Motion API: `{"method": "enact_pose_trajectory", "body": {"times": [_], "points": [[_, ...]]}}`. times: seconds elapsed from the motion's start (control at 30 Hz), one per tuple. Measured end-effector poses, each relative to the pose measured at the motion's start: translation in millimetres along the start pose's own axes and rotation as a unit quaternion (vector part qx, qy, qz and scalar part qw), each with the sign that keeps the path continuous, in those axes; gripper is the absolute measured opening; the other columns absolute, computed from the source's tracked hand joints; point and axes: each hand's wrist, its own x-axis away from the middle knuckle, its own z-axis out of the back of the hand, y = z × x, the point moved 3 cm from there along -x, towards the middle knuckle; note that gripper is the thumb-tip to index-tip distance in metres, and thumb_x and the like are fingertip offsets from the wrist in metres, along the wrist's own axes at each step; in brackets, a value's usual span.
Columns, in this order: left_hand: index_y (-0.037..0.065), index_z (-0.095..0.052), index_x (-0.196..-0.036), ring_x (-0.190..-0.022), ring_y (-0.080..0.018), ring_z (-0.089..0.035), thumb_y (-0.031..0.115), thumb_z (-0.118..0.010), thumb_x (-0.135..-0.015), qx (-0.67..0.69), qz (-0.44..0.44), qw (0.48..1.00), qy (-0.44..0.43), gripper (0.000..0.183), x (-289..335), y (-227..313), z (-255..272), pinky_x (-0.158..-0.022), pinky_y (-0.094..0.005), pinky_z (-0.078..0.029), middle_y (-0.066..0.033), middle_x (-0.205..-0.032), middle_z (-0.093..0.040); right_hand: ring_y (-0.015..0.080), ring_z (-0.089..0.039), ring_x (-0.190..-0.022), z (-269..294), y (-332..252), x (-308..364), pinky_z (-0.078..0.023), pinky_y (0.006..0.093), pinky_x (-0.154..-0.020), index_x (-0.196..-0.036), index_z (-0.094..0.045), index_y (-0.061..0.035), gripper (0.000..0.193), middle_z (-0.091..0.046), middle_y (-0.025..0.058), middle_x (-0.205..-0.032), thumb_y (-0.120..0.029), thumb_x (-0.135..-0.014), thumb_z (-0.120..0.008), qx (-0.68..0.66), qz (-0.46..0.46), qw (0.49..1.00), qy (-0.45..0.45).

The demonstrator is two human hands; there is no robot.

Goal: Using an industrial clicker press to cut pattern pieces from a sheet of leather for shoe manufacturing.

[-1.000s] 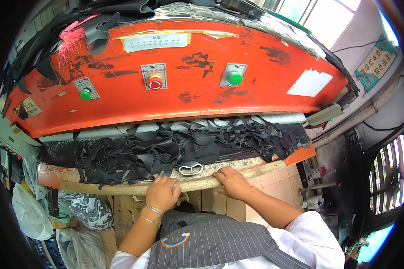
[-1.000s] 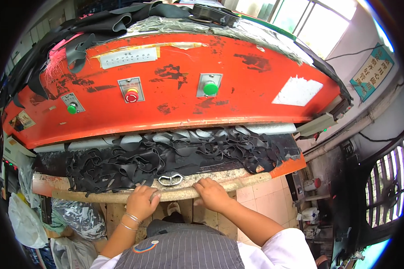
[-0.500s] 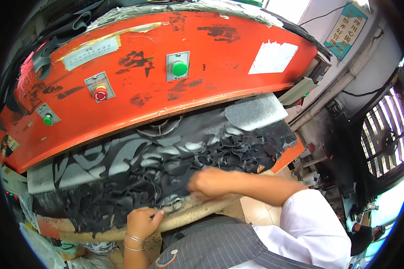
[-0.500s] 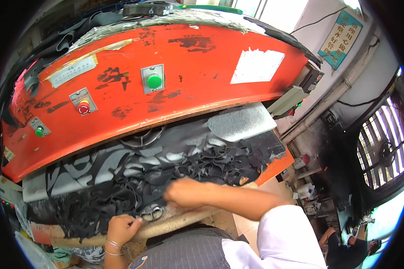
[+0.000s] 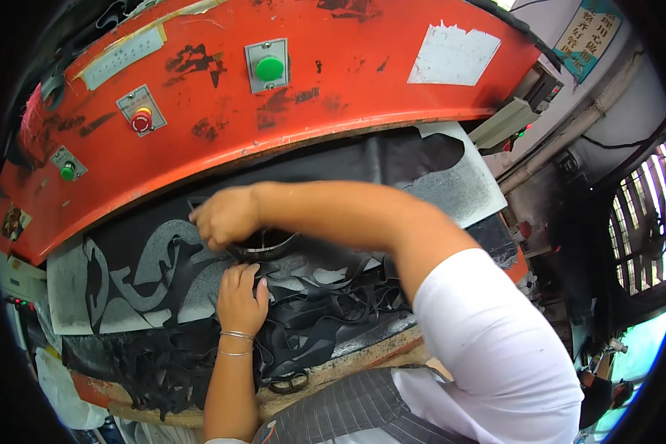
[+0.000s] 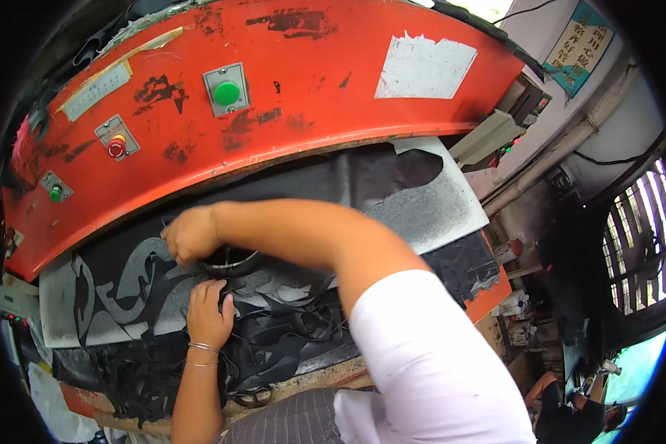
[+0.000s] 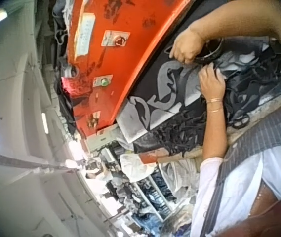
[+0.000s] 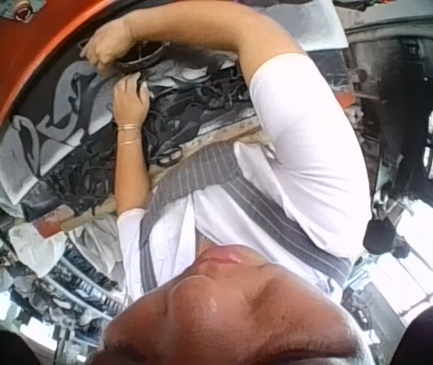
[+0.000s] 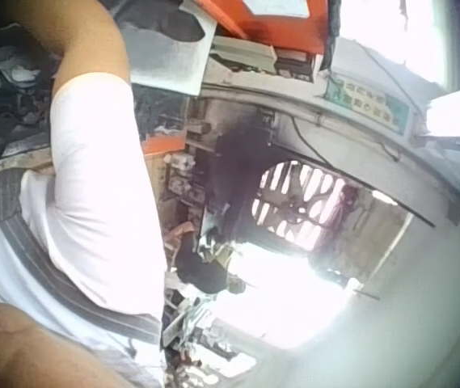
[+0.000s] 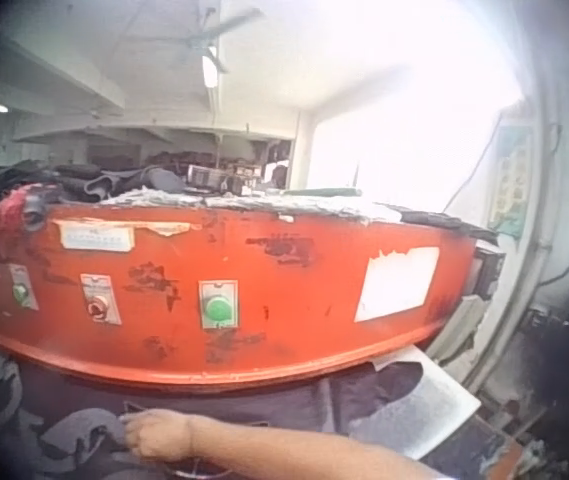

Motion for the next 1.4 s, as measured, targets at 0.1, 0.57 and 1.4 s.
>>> {"method": "enact_pose_trajectory", "body": {"times": [0.1,0.57,1.4], "points": [[0.004,-0.061,-0.110,-0.113,-0.0383,-0.055,0.015,-0.066,-0.079,0.006,0.006,1.000,-0.002,0.033,6,-7,2,-0.099,-0.0460,-0.043,-0.0159,-0.112,-0.061,0.0230,-0.059,-0.089,95,10,14,-0.049,0.0400,-0.087,-0.069,-0.058,-0.0129,0.007,-0.057,0.0016,-0.081,-0.019,-0.072,-0.060,0.124,-0.053,0.990,0.038],[0.002,-0.065,-0.112,-0.093,-0.0298,-0.056,0.017,-0.076,-0.073,0.075,0.092,0.993,-0.017,0.043,-63,-48,3,-0.085,-0.0381,-0.045,-0.0110,-0.094,-0.062,0.0386,-0.063,-0.088,78,-75,215,-0.050,0.0461,-0.078,-0.084,-0.071,-0.0050,0.020,-0.067,0.0191,-0.088,-0.024,-0.081,-0.067,0.003,-0.742,0.669,0.041],[0.002,-0.073,-0.083,-0.074,-0.0233,-0.057,0.003,-0.076,-0.072,0.070,0.109,0.989,0.066,0.012,-82,-59,-26,-0.069,-0.0332,-0.047,-0.0082,-0.077,-0.064,0.0328,-0.046,-0.130,67,-136,247,-0.027,0.0459,-0.112,-0.138,-0.048,-0.0072,0.071,-0.049,0.0202,-0.139,-0.040,-0.080,-0.072,-0.036,-0.678,0.734,0.018]]}}
